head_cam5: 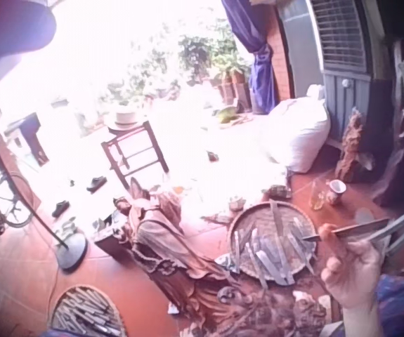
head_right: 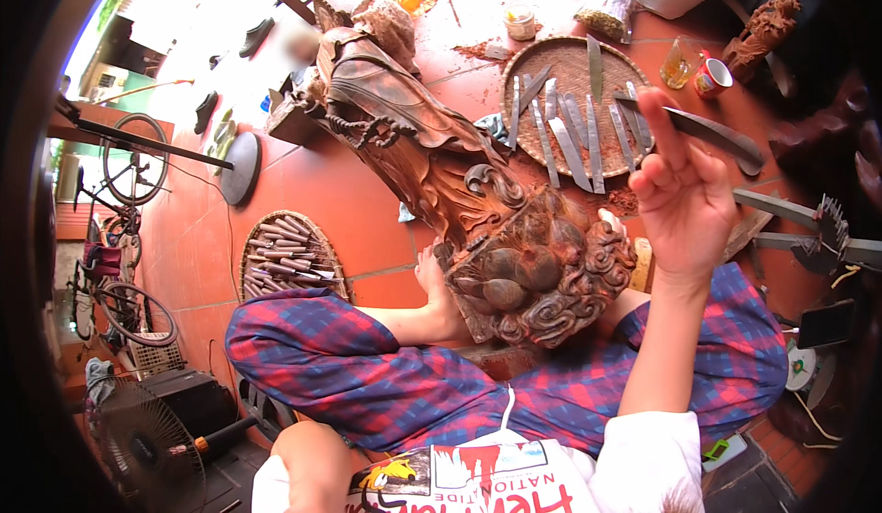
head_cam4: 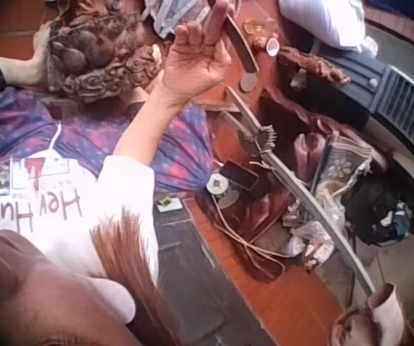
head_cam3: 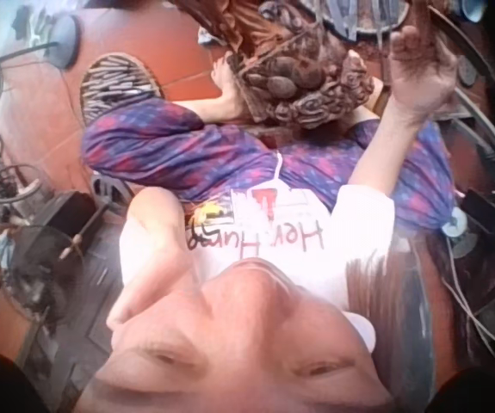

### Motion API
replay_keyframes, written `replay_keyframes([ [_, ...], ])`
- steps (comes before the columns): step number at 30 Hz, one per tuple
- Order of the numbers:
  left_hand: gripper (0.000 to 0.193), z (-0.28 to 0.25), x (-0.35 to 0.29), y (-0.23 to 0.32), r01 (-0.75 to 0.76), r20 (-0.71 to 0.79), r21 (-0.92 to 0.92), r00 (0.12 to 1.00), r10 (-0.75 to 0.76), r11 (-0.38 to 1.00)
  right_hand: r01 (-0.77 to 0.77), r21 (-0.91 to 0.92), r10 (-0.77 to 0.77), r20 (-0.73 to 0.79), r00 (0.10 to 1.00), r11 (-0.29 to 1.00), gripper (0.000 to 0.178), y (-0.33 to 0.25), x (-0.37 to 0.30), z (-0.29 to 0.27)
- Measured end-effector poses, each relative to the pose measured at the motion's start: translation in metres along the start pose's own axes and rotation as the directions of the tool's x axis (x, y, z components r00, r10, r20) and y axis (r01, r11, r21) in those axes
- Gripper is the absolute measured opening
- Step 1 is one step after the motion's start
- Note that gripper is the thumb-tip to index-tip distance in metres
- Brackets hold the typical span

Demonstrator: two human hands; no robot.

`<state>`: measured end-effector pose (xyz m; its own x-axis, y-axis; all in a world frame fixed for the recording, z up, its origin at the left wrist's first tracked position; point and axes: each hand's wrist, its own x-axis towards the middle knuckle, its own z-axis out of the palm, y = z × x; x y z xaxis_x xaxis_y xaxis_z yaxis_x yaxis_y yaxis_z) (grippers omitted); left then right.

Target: The person is carving a wooden statue using various chisels and carving tools. They are seated on the floor, working on the intricate details of the statue, which appears to be a figure with elaborate patterns. The person switches between different tools to refine the carving, focusing on specific areas of the statue.

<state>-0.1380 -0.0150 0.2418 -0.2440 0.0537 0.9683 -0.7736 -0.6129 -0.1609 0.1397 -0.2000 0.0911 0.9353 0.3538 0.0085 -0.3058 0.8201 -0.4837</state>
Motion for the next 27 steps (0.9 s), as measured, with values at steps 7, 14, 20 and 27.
replay_keyframes([
  [7,0.011,0.038,-0.06,-0.071,0.19,-0.379,0.279,0.922,-0.074,0.941,0.127,-0.466,-0.139,0.008,0.99,0.876,0.046,0.014,-0.016,-0.034],
  [14,0.011,-0.019,-0.146,-0.135,0.732,0.026,0.655,0.227,-0.974,0.188,0.097,-0.876,-0.132,0.039,0.99,0.473,0.023,0.08,-0.043,0.026],
  [20,0.027,-0.026,-0.228,-0.111,0.69,0.152,0.691,0.153,-0.976,0.216,0.347,-0.937,-0.061,0.348,0.935,-0.026,0.024,0.131,-0.029,0.04],
  [27,0.032,-0.025,-0.265,-0.117,0.725,0.18,0.586,0.318,-0.931,0.362,0.401,-0.907,0.022,0.402,0.915,-0.128,0.025,0.162,-0.012,0.038],
])
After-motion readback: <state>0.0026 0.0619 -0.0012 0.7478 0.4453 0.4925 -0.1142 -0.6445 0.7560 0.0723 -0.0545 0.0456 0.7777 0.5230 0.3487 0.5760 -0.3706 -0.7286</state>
